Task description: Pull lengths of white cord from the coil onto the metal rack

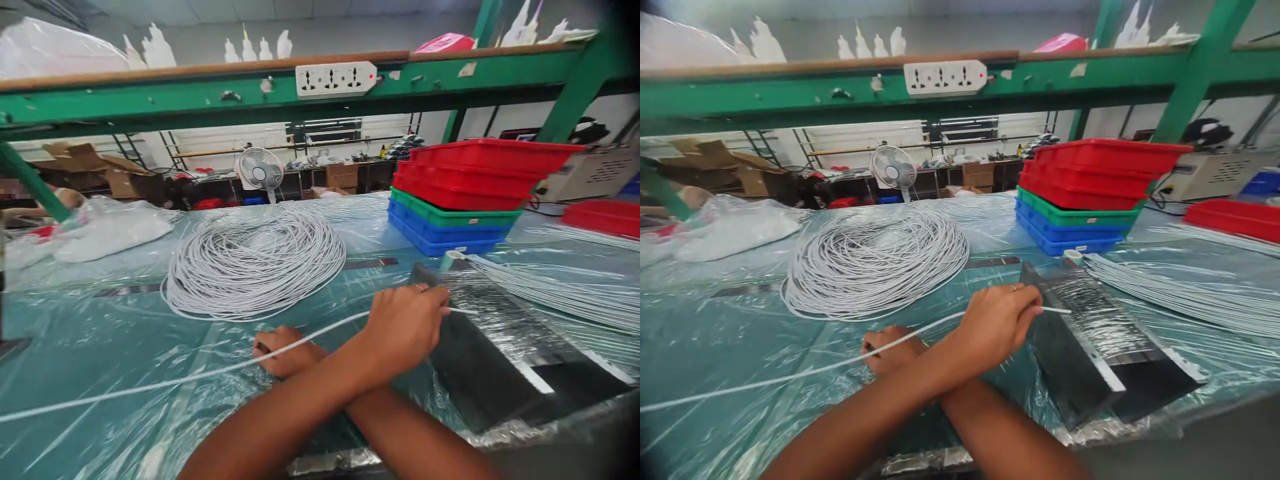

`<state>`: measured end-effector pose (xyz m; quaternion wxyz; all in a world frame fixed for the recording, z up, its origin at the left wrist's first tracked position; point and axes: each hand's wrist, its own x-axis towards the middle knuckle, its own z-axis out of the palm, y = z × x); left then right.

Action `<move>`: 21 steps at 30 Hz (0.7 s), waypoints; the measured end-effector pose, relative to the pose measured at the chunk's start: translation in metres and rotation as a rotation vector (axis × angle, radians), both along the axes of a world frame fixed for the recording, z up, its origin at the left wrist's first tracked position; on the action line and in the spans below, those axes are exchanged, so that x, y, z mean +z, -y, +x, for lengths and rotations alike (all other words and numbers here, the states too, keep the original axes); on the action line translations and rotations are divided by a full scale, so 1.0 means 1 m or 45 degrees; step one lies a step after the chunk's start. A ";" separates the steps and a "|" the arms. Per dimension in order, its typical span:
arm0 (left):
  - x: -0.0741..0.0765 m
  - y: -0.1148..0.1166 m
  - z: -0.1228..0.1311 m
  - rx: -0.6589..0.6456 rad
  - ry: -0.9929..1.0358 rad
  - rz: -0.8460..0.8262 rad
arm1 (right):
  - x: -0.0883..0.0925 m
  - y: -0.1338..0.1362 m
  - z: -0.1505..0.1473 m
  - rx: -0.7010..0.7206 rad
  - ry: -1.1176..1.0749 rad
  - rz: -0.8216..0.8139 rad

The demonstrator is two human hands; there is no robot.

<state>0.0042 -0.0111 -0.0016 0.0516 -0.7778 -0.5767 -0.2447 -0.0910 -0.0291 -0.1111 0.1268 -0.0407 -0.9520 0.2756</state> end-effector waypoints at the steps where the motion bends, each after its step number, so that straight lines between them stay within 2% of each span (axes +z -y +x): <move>1: -0.002 -0.003 0.004 -0.004 0.014 -0.043 | -0.002 -0.001 -0.001 0.006 -0.004 0.008; 6: -0.006 -0.002 -0.007 -0.132 0.123 -0.102 | -0.009 -0.005 -0.001 0.029 -0.054 0.049; 10: -0.004 -0.003 -0.020 -0.141 0.131 -0.145 | -0.009 -0.005 0.000 -0.008 -0.015 0.045; 18: -0.023 -0.012 0.001 -0.016 0.235 -0.058 | -0.005 -0.006 0.001 0.073 -0.076 0.116; 21: -0.025 -0.013 0.003 -0.049 0.303 -0.064 | -0.005 -0.006 0.001 0.068 -0.078 0.143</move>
